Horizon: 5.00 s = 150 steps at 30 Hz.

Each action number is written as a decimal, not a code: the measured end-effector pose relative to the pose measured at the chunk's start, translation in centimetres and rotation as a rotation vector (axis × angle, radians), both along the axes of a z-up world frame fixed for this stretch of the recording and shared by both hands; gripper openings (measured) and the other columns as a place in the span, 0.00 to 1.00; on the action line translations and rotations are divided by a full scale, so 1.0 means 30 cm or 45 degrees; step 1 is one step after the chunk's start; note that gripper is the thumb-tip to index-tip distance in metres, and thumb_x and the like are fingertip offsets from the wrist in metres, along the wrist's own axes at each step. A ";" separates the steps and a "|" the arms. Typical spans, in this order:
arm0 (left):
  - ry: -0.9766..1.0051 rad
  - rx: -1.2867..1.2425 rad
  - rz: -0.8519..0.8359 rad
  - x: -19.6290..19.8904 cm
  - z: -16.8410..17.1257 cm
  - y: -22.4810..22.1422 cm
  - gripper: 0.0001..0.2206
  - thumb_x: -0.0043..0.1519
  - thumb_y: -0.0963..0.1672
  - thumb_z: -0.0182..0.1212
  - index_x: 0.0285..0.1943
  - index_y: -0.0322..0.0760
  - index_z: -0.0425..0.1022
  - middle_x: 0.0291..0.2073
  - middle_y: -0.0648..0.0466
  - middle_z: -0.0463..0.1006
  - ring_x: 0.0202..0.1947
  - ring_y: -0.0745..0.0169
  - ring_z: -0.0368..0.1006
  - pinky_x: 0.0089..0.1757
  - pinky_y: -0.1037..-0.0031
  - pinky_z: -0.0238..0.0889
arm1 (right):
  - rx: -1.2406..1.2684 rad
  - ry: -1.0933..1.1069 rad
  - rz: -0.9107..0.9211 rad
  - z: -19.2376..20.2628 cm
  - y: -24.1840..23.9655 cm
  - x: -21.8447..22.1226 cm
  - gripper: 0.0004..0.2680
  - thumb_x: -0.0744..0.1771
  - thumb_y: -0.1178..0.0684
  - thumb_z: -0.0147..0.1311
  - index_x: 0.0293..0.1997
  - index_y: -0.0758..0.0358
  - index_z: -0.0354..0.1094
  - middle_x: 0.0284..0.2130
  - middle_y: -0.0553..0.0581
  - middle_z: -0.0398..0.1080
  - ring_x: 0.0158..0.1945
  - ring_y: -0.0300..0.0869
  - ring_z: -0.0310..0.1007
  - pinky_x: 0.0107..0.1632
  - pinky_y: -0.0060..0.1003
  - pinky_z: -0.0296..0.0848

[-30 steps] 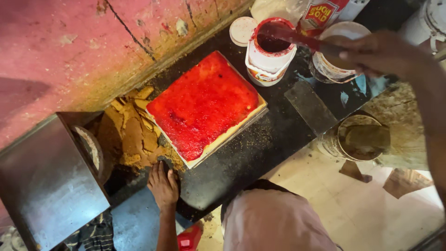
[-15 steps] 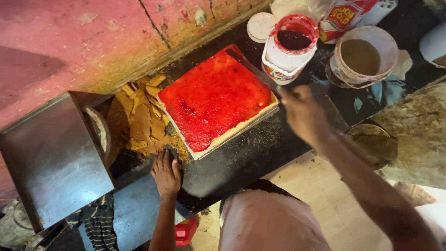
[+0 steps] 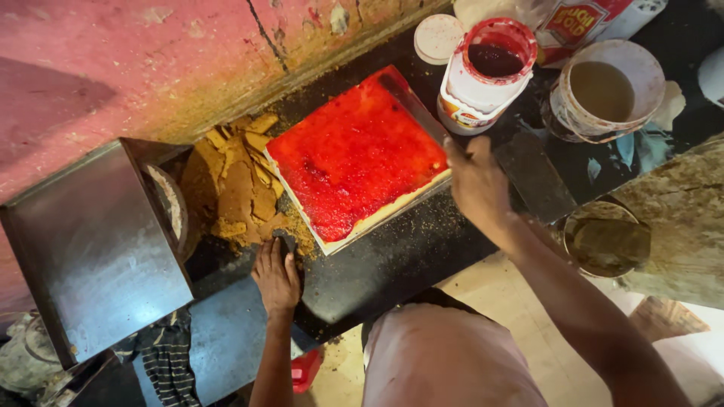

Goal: The person spreads a red jam-like substance onto a large rectangular cake using a flat knife, covering the surface in multiple strokes.

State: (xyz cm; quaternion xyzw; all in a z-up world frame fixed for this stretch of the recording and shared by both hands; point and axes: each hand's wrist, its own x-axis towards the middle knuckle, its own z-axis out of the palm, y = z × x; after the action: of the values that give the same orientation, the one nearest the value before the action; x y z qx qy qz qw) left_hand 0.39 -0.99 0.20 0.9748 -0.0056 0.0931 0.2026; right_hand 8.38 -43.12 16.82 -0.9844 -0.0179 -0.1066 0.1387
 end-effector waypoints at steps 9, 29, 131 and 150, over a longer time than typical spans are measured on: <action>0.026 0.002 0.013 0.008 -0.006 0.001 0.23 0.71 0.50 0.46 0.72 0.34 0.64 0.69 0.44 0.65 0.71 0.40 0.55 0.65 0.51 0.45 | 0.201 0.249 -0.019 -0.029 0.064 -0.002 0.15 0.72 0.57 0.49 0.69 0.55 0.65 0.41 0.61 0.60 0.33 0.50 0.73 0.30 0.43 0.77; 0.042 0.002 0.020 0.009 -0.004 -0.001 0.23 0.71 0.50 0.46 0.73 0.34 0.63 0.69 0.43 0.65 0.72 0.41 0.54 0.66 0.52 0.44 | 0.042 -0.066 0.032 0.011 -0.009 -0.002 0.15 0.70 0.60 0.51 0.65 0.59 0.70 0.41 0.62 0.61 0.32 0.49 0.71 0.31 0.41 0.75; -0.059 0.086 -0.169 -0.008 -0.022 0.015 0.25 0.70 0.51 0.47 0.72 0.34 0.64 0.71 0.39 0.63 0.73 0.35 0.52 0.64 0.44 0.44 | 0.785 0.018 -0.505 -0.147 0.250 -0.611 0.11 0.69 0.59 0.56 0.58 0.51 0.72 0.43 0.63 0.67 0.35 0.47 0.72 0.34 0.40 0.73; -0.038 0.044 -0.061 -0.006 -0.013 -0.007 0.23 0.70 0.50 0.47 0.71 0.36 0.66 0.70 0.42 0.64 0.72 0.39 0.54 0.65 0.49 0.45 | -0.663 0.412 0.065 0.591 -0.388 0.334 0.10 0.65 0.52 0.54 0.47 0.47 0.80 0.38 0.55 0.79 0.43 0.52 0.80 0.42 0.51 0.79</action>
State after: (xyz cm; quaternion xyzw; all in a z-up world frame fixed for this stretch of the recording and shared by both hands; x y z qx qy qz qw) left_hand 0.21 -1.21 -0.19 0.9762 -0.0335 0.1029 0.1878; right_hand 18.41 -54.78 34.56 -0.9903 -0.0469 0.0634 -0.1145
